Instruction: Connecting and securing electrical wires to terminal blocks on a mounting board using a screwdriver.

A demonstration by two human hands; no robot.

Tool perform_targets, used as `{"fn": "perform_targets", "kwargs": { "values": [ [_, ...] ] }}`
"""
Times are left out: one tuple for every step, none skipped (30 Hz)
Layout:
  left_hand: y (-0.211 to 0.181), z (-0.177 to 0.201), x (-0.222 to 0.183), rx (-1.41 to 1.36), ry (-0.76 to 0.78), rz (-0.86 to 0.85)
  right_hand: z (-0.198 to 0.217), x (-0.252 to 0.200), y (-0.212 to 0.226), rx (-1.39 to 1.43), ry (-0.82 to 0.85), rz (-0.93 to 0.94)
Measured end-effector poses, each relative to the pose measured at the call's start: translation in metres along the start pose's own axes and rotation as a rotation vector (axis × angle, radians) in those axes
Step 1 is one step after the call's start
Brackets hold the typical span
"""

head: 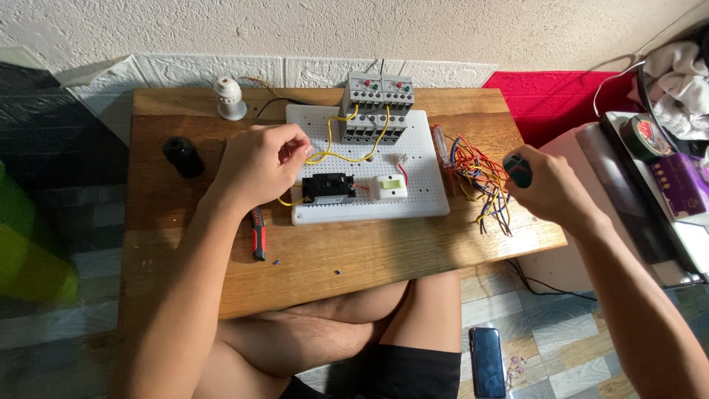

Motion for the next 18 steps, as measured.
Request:
{"fn": "perform_targets", "kwargs": {
  "values": [
    [0.0,0.0,0.0,0.003,0.002,-0.001,0.009,-0.002,0.003,0.015,-0.038,0.009],
    [0.0,0.0,0.0,0.002,0.002,-0.001,0.008,-0.001,0.001,0.014,-0.039,0.008],
    [0.0,-0.001,0.0,0.004,0.005,0.005,0.007,0.0,-0.002,0.012,-0.032,0.006],
    [0.001,-0.001,0.001,0.008,0.007,0.01,0.005,0.001,-0.004,0.011,-0.027,0.005],
    [0.001,-0.001,0.0,0.009,0.007,0.008,0.002,0.001,-0.006,0.011,-0.028,0.005],
    [0.002,-0.002,0.0,0.012,0.009,0.003,-0.003,0.002,-0.01,0.013,-0.004,-0.018],
    [0.003,-0.003,0.0,0.016,0.012,-0.001,-0.007,0.002,-0.014,0.015,0.02,-0.04],
    [0.002,-0.003,0.0,0.016,0.013,-0.002,-0.008,0.002,-0.015,0.016,0.02,-0.041],
    [0.002,-0.003,0.0,0.011,0.012,0.005,-0.01,0.002,-0.018,0.026,0.025,-0.06],
    [0.002,-0.003,0.0,0.007,0.011,0.01,-0.012,0.002,-0.02,0.036,0.028,-0.079],
    [0.001,-0.002,0.0,0.008,0.011,0.008,-0.014,0.003,-0.023,0.037,0.026,-0.08],
    [0.002,-0.002,0.0,0.017,0.015,0.021,-0.015,0.003,-0.026,0.066,0.023,-0.083],
    [0.002,-0.002,0.0,0.025,0.018,0.035,-0.017,0.004,-0.028,0.095,0.02,-0.086],
    [0.003,-0.002,0.0,0.028,0.018,0.033,-0.017,0.004,-0.032,0.098,0.018,-0.085],
    [0.003,-0.003,0.0,0.02,0.014,0.024,-0.017,0.005,-0.034,0.105,0.005,-0.08],
    [0.003,-0.003,0.0,0.014,0.008,0.014,-0.016,0.006,-0.037,0.113,-0.009,-0.073],
    [0.002,-0.001,0.0,0.018,0.006,0.01,-0.014,0.009,-0.04,0.116,-0.014,-0.07],
    [0.002,-0.001,0.001,0.017,0.008,0.018,-0.01,0.011,-0.046,0.102,-0.031,-0.082]
  ]
}}
Point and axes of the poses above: each hand's wrist, its own x-axis towards the middle knuckle, its own z-axis out of the back of the hand, y = z × x, the point moved 8 cm from there along x, towards the middle knuckle, and after that the axes turned 9 degrees about -y, right-handed, at the moved point
